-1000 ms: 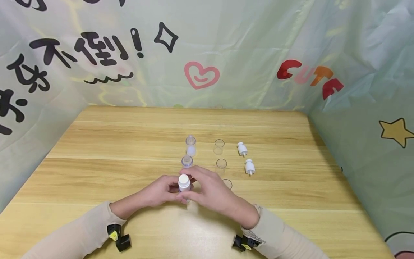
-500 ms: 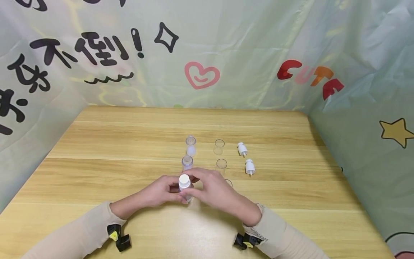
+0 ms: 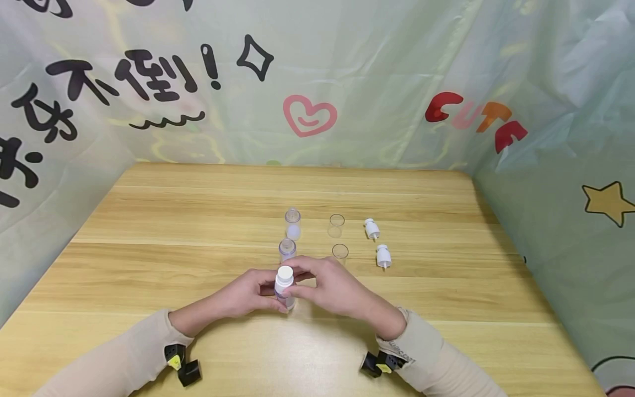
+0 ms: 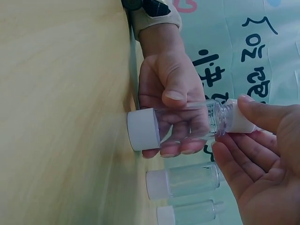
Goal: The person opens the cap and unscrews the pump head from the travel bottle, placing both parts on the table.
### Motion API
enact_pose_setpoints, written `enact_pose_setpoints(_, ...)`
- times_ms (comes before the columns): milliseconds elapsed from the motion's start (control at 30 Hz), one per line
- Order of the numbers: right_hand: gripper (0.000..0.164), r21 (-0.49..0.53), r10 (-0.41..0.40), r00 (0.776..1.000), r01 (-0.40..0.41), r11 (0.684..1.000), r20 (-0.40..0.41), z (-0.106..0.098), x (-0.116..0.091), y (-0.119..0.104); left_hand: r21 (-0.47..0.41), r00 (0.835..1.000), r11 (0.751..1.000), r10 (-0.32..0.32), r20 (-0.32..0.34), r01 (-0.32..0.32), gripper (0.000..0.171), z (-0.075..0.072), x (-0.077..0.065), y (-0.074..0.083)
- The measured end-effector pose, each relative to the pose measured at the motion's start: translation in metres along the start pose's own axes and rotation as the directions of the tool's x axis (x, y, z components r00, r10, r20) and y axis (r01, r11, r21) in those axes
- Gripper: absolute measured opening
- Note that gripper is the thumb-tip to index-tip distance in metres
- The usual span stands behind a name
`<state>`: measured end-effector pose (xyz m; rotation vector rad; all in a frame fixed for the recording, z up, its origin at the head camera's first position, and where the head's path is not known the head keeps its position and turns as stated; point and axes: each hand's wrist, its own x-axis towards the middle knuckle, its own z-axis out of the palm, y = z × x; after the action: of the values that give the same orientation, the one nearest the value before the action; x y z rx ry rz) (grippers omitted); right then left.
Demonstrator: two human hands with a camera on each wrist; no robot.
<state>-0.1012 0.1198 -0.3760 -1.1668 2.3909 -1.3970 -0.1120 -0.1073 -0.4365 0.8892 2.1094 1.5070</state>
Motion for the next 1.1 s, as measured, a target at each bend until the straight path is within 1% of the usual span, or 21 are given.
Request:
enact_pose_setpoints(233, 0.032, 0.044, 0.011, 1.0, -0.012, 0.999, 0.029, -0.003, 0.001, 0.002, 0.006, 1.0, 1.0, -0.004, 0.001, 0.004, 0.046, 0.0, 0.0, 0.0)
enact_pose_setpoints(433, 0.034, 0.065, 0.028, 0.999, -0.03, 0.997, 0.033, -0.004, 0.0, 0.002, 0.013, 1.0, 1.0, -0.013, 0.001, 0.013, 0.048, 0.0, 0.0, 0.001)
enact_pose_setpoints(667, 0.034, 0.111, 0.051, 0.999, -0.052, 0.992, 0.011, -0.006, 0.0, -0.001, 0.025, 1.0, 1.0, 0.004, 0.0, -0.004, 0.045, -0.001, 0.0, 0.0)
enact_pose_setpoints(833, 0.034, 0.127, 0.051, 0.999, -0.049, 0.991, -0.006, -0.008, -0.001, -0.002, 0.023, 1.0, 1.0, 0.014, 0.001, -0.014, 0.042, -0.001, -0.001, 0.0)
enact_pose_setpoints(1100, 0.035, 0.146, 0.061, 0.998, -0.055, 0.988, -0.036, -0.012, -0.001, -0.005, 0.021, 1.0, 1.0, 0.018, -0.003, -0.018, 0.044, 0.0, -0.001, 0.001)
